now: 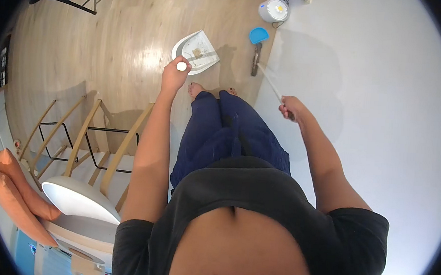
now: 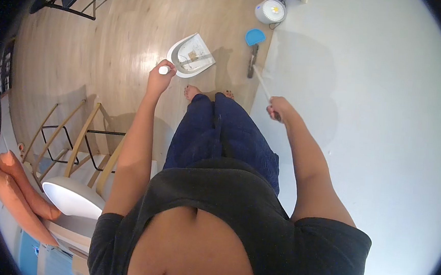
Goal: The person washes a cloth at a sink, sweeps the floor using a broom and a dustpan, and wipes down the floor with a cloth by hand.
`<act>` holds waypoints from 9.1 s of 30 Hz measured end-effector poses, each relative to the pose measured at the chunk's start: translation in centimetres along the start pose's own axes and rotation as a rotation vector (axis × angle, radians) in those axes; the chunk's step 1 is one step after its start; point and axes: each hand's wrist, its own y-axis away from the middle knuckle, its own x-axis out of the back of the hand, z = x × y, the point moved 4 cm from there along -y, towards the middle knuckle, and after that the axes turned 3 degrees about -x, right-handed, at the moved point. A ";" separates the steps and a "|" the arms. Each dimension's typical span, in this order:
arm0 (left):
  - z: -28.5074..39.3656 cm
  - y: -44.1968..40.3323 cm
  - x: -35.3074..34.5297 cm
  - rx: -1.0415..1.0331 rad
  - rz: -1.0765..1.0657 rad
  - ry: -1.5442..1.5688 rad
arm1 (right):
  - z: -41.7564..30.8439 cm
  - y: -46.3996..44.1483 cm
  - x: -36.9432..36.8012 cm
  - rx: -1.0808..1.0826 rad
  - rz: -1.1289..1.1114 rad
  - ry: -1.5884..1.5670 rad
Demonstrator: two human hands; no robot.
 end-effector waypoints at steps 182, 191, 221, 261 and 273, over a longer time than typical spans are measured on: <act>-16.0 11.0 1.5 0.713 1.397 0.870 | -23.3 -5.8 -34.2 1.208 -0.078 1.741; -16.4 12.5 -0.2 0.690 1.487 0.762 | -21.1 2.0 -30.9 0.981 -0.100 1.620; -16.4 18.7 -6.2 0.978 1.603 0.851 | -20.7 4.9 -32.6 0.840 -0.250 1.972; -16.4 26.3 -7.0 0.516 1.010 0.806 | -3.7 -1.6 -17.8 0.659 -0.259 1.266; -13.4 26.4 -6.2 0.432 1.405 0.879 | -6.4 10.2 -22.5 0.592 -0.513 1.050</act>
